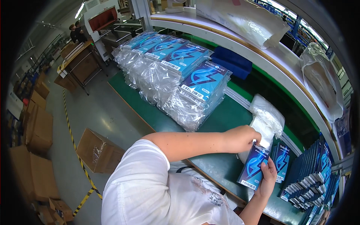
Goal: The person repeatedly picks up small blue boxes labeled 'Stellar Cell' and places them into clear plastic bags. They then seal the bags and stack them on a green workbench. The process is repetitive, involving picking, bagging, and stacking.
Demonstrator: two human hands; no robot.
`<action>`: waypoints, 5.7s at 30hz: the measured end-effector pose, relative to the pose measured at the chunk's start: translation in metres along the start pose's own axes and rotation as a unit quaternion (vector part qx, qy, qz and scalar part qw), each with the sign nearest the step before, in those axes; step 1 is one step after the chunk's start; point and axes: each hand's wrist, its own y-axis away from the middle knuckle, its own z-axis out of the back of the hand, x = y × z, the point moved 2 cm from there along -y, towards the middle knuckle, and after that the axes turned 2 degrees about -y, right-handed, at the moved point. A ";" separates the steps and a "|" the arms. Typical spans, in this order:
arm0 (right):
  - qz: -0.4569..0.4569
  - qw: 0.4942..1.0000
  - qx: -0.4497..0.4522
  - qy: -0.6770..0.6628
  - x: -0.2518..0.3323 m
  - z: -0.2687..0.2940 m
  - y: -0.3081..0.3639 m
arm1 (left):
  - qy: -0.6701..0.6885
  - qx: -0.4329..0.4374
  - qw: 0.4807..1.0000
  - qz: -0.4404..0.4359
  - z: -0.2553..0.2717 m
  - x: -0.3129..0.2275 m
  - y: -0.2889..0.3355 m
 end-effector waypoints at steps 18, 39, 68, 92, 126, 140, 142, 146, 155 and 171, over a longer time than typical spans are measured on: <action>0.093 0.976 0.068 0.187 0.013 -0.029 0.028 | 0.648 -0.090 0.731 0.193 -0.013 -0.024 0.001; 0.468 0.768 0.322 0.295 0.037 -0.093 0.048 | 0.491 -0.105 0.830 0.245 0.043 -0.077 0.045; 0.285 0.672 -0.234 0.642 0.032 0.056 -0.040 | -0.268 0.094 0.953 -0.108 0.002 -0.020 0.019; -0.149 0.967 0.159 -0.133 0.007 -0.005 0.003 | 0.140 0.035 0.966 0.213 0.007 0.002 0.008; 0.056 0.996 -0.014 0.061 -0.016 -0.022 0.021 | 0.653 -0.037 0.722 0.225 -0.017 -0.017 0.017; 0.500 0.815 0.034 0.289 0.050 -0.050 0.041 | 0.566 0.137 0.761 0.286 0.000 -0.052 0.035; 0.452 0.838 0.122 0.280 0.029 -0.076 0.044 | 0.638 0.119 0.696 0.308 0.004 -0.064 0.038; 0.535 0.731 0.333 0.262 0.024 -0.107 0.045 | 0.616 -0.031 0.759 0.208 0.025 -0.066 0.047; 0.413 0.825 0.272 0.272 0.021 -0.113 0.021 | -0.384 -0.308 0.870 -0.021 0.146 -0.068 0.055; 0.286 0.930 0.127 0.191 -0.032 -0.205 -0.038 | -0.383 -0.348 0.852 -0.076 0.150 -0.026 0.065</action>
